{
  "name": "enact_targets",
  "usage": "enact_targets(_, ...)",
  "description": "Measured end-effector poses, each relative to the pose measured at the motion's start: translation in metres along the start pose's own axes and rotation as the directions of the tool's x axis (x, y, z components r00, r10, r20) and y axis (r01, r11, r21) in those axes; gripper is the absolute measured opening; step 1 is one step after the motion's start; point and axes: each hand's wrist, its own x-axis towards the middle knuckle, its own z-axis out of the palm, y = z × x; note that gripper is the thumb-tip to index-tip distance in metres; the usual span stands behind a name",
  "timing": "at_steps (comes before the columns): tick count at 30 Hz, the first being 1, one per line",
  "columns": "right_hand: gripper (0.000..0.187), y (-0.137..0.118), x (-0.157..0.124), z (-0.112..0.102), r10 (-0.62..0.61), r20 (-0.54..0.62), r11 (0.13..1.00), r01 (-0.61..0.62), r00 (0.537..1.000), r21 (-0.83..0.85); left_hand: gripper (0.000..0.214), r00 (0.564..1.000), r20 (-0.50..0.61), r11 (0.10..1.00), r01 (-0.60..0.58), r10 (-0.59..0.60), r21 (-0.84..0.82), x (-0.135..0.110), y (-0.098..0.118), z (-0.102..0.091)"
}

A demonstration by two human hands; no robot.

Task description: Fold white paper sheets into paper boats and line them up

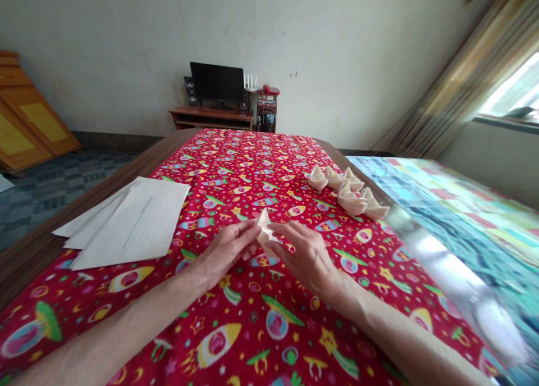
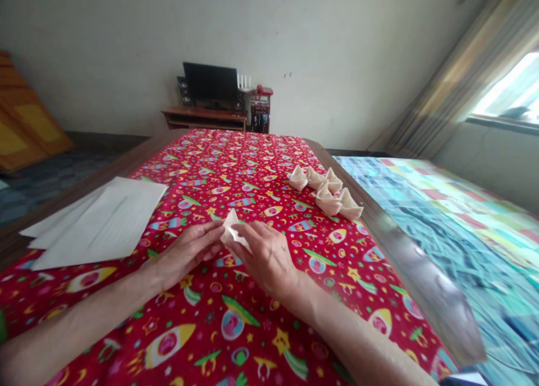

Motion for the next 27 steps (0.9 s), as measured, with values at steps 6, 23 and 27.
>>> enact_targets(6,0.023,0.002,0.000,-0.001,0.086,0.067,0.996,-0.087,0.994,0.009,0.043,0.998,0.061,0.983,0.015,-0.026,0.185,-0.007,0.005,0.000)
enact_targets(23,0.024,0.129,0.058,-0.154,0.431,-0.155,0.753,-0.449,0.889,-0.481,0.053,0.995,0.036,0.966,-0.095,0.089,0.240,-0.003,-0.006,-0.014)
enact_targets(27,0.021,0.154,0.055,-0.164,0.469,-0.065,0.734,-0.429,0.881,-0.526,0.045,0.993,0.049,0.953,-0.113,0.103,0.279,-0.001,-0.007,-0.015)
